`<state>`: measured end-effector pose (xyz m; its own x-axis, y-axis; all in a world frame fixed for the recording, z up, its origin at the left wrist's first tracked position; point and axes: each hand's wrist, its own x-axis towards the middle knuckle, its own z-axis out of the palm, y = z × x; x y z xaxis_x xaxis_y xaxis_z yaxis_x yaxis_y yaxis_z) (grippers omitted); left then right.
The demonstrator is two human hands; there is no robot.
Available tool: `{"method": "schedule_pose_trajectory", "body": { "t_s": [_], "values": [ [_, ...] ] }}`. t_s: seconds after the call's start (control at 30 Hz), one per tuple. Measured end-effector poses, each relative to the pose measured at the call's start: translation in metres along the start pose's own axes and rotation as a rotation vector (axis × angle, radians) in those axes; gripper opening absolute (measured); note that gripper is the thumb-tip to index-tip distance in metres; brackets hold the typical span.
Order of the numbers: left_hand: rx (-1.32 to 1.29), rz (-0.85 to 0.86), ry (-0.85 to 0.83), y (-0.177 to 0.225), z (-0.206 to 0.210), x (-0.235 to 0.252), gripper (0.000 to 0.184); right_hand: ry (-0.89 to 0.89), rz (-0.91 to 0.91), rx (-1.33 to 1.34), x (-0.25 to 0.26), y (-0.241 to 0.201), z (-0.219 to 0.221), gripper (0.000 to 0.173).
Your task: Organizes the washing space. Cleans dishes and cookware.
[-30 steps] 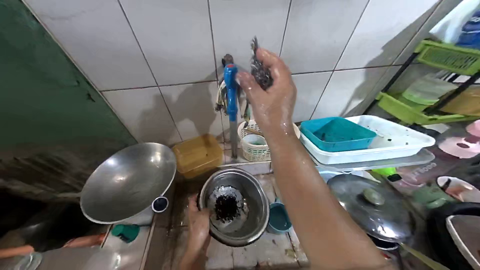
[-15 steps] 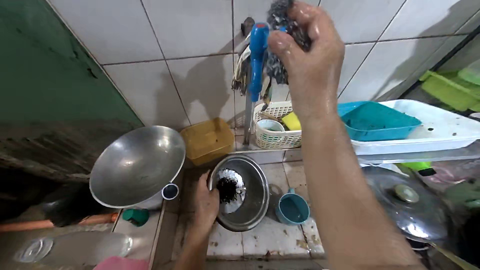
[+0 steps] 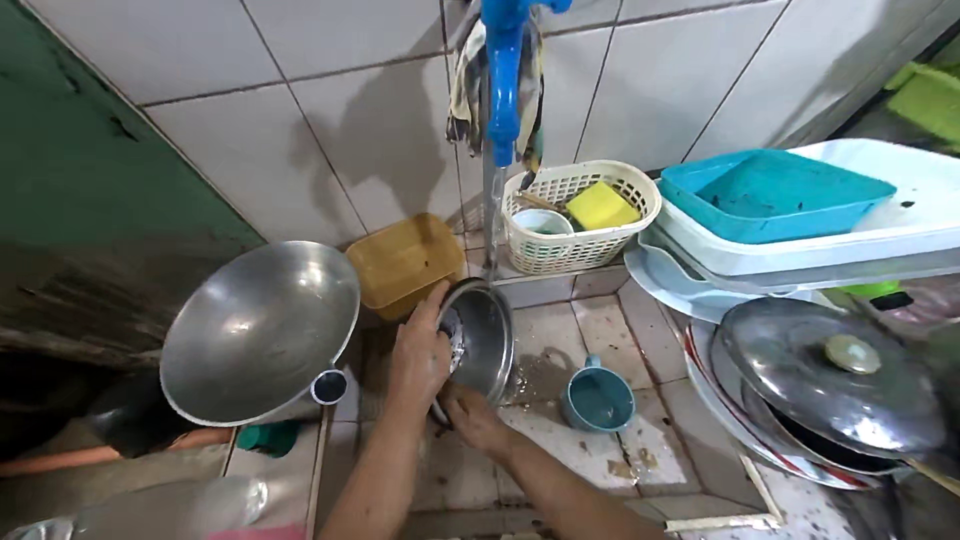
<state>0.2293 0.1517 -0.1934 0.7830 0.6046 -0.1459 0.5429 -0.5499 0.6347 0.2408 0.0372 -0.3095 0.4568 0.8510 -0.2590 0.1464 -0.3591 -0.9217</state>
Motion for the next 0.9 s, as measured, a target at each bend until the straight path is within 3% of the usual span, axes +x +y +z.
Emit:
{"method": "schedule_pose_trajectory", "body": {
  "t_s": [0.1, 0.2, 0.3, 0.37, 0.43, 0.5, 0.53, 0.6, 0.67, 0.73, 0.8, 0.9],
  "values": [
    [0.054, 0.083, -0.065, -0.002, -0.010, 0.016, 0.063, -0.011, -0.176, -0.670, 0.033, 0.043, -0.040, 0.034],
    [0.078, 0.100, -0.084, -0.006, -0.014, 0.026, 0.064, 0.041, -0.122, -1.111, 0.072, 0.057, -0.072, 0.054],
    [-0.013, 0.082, -0.047, -0.016, -0.011, 0.026, 0.064, 0.143, -0.004, -0.983, 0.067, 0.054, -0.044, 0.054],
    [-0.036, 0.082, -0.027, -0.017, -0.009, 0.023, 0.064, 0.122, 0.051, -0.640, 0.040, 0.024, -0.012, 0.049],
    [-0.030, 0.097, -0.027, -0.012, -0.008, 0.022, 0.065, 0.118, 0.068, -0.116, 0.017, -0.011, 0.010, 0.052],
    [-0.002, 0.126, -0.052, -0.005, -0.006, 0.021, 0.066, 0.195, -0.037, 0.188, -0.001, -0.026, 0.024, 0.054],
    [0.014, 0.132, -0.062, -0.002, -0.005, 0.022, 0.065, 0.265, -0.139, 0.142, -0.007, -0.020, 0.029, 0.048],
    [0.055, 0.136, -0.079, 0.003, -0.006, 0.029, 0.065, 0.357, -0.293, -0.214, -0.007, 0.011, 0.023, 0.039],
    [0.053, 0.135, -0.093, 0.000, -0.008, 0.036, 0.063, 0.250, -0.208, -0.641, -0.005, 0.039, -0.006, 0.038],
    [0.016, 0.126, -0.089, -0.007, -0.011, 0.041, 0.064, 0.218, -0.163, -0.889, 0.004, 0.059, -0.027, 0.040],
    [-0.023, 0.137, -0.007, -0.019, -0.013, 0.038, 0.061, 0.184, -0.098, -0.898, 0.004, 0.054, -0.022, 0.038],
    [-0.039, 0.167, 0.181, -0.033, -0.006, 0.014, 0.069, 0.040, 0.165, -0.697, -0.003, 0.004, 0.000, 0.038]
  ]
}}
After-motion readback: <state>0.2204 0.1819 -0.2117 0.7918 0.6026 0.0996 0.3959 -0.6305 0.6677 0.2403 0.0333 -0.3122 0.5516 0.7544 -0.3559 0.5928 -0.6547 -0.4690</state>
